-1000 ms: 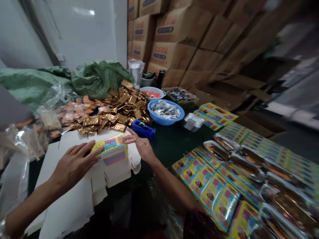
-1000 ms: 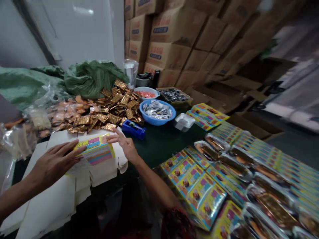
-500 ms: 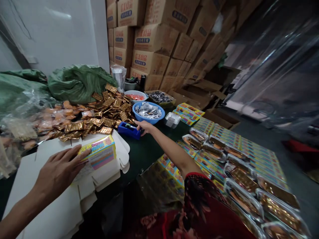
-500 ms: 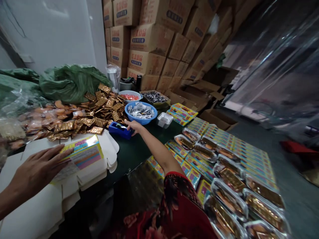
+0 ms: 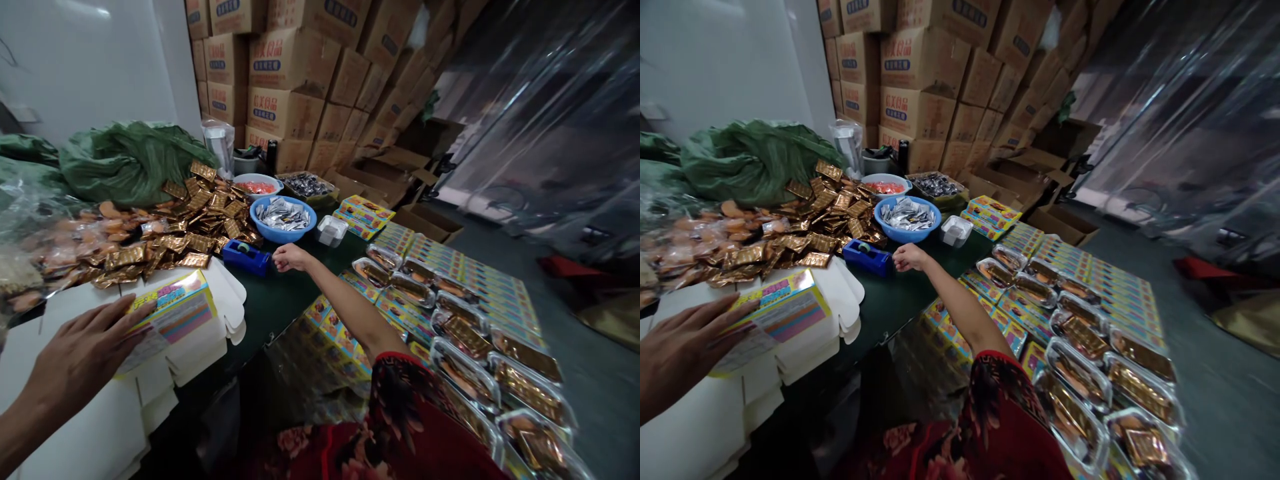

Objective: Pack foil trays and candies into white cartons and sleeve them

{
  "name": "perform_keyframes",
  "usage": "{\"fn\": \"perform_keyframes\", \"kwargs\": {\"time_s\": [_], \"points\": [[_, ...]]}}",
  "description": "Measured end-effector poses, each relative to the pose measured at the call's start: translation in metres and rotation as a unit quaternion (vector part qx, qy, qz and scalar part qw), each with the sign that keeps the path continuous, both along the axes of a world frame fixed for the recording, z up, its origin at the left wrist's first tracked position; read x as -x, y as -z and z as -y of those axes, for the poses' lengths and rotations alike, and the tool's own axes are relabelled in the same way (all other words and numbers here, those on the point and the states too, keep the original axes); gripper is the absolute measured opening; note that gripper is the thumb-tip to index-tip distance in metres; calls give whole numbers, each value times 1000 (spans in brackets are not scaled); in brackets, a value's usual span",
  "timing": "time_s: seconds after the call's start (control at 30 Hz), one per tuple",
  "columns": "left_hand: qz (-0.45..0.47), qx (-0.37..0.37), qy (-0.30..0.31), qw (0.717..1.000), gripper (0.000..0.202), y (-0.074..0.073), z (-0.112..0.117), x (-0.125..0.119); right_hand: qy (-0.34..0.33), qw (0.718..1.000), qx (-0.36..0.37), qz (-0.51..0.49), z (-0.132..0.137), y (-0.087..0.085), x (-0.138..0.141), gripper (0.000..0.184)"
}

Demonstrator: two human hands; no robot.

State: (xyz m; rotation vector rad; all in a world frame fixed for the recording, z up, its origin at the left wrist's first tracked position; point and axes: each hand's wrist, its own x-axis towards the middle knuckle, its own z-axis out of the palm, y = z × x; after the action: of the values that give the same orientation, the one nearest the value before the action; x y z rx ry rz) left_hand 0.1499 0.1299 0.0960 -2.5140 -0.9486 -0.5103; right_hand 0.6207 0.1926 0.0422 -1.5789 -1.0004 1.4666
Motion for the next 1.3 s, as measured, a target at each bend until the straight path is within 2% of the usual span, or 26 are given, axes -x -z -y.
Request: {"fn": "perform_keyframes", "kwargs": {"time_s": [0.17, 0.27, 0.53, 0.73, 0.9, 1.0, 1.2, 1.3], "points": [[9, 36, -23, 999, 62, -3, 3, -3, 8, 1000, 13, -22, -6, 18, -1, 18], [10, 52, -31, 998, 60, -3, 3, -3, 3, 999, 29, -16, -10, 18, -1, 17], [-23, 100, -126, 987, 49, -12, 10, -17, 9, 995, 65, 69, -5, -9, 9, 14], [6, 111, -143, 983, 45, -16, 17, -25, 27, 993, 46, 108, 12, -31, 32, 21], [3, 118, -165, 979, 44, -16, 17, -27, 22, 994, 47, 91, 16, -45, 33, 17], [-2, 113, -167, 979, 45, -15, 18, -27, 19, 993, 74, 88, 17, -41, 33, 16], [-8, 107, -144, 984, 46, -13, 16, -24, 45, 984, 106, 138, 19, -16, 42, 20], [7, 109, -144, 984, 45, -13, 14, -24, 60, 982, 93, 156, 28, -16, 41, 22]]}}
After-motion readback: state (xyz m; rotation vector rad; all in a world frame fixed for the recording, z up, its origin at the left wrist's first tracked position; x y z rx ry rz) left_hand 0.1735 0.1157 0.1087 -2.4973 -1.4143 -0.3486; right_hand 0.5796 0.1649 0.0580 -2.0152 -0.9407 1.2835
